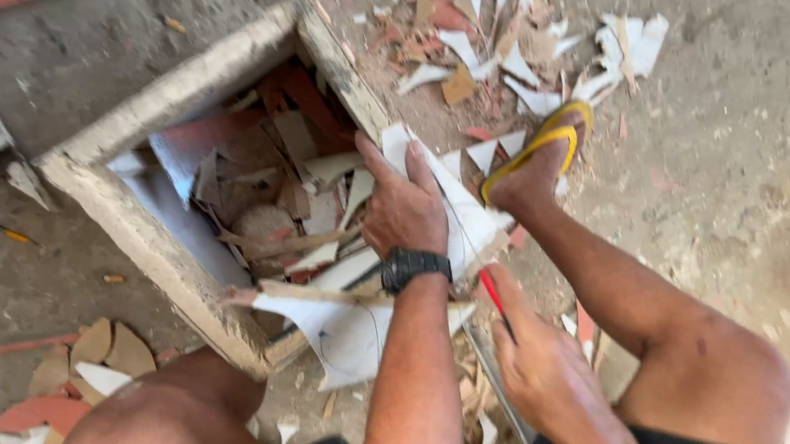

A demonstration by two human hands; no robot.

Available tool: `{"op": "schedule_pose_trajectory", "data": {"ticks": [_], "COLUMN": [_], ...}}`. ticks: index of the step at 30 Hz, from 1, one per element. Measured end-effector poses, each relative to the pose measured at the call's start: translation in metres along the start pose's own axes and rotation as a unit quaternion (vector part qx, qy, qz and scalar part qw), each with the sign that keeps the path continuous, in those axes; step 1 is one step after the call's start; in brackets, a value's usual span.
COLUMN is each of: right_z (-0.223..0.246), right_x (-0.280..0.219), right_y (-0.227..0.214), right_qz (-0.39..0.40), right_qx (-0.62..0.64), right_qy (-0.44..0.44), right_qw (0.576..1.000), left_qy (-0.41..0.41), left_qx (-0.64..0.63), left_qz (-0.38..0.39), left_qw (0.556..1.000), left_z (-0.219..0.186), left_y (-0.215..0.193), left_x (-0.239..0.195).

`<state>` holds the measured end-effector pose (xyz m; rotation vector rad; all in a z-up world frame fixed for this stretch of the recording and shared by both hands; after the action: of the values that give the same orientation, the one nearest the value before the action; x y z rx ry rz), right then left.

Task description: Cutting out specific shapes from a white board using a utility knife on a workshop floor.

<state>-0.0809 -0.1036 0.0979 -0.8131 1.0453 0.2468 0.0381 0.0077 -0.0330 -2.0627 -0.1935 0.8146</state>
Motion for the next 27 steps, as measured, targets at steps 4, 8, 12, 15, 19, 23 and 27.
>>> {"op": "schedule_pose_trajectory", "data": {"ticks": [4,8,12,15,19,23,27], "right_z": [-0.073,-0.005,0.033,0.039,-0.013,-0.024,0.003], "right_x": [-0.036,0.008,0.058,0.052,0.004,0.002,0.035], "right_y": [0.007,-0.006,-0.003,-0.009,0.001,0.000,0.000], "right_qz": [0.000,-0.003,-0.016,-0.028,-0.040,-0.035,-0.025], "right_qx": [-0.047,-0.004,-0.017,-0.009,0.007,0.001,-0.017], "right_qy": [0.079,0.067,-0.061,-0.095,-0.077,-0.030,-0.023], "right_qw": [0.996,0.998,0.998,0.995,0.996,0.999,0.999], "left_qy": [-0.002,0.006,0.010,0.014,0.002,0.011,0.018], "left_qx": [0.009,0.009,0.007,0.000,0.010,-0.007,-0.036], "left_qz": [0.002,-0.018,-0.041,-0.044,-0.030,-0.039,-0.022], "left_qw": [1.000,1.000,0.999,0.999,1.000,0.999,0.999], "left_z": [0.002,0.005,0.004,0.001,0.005,0.002,0.005], "left_y": [0.006,0.010,0.012,0.011,0.018,0.013,0.003], "left_x": [-0.004,-0.003,-0.005,-0.002,-0.002,-0.002,-0.011]}}
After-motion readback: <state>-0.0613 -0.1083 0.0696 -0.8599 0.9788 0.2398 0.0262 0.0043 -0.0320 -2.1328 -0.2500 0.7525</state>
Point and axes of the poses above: each hand's wrist, its own x-axis towards the middle knuckle, its own y-axis out of the palm, z = x × y, the point moved 4 cm from there along x, towards the middle knuckle, and after that the axes turned 8 degrees about x, right-handed, at the moved point
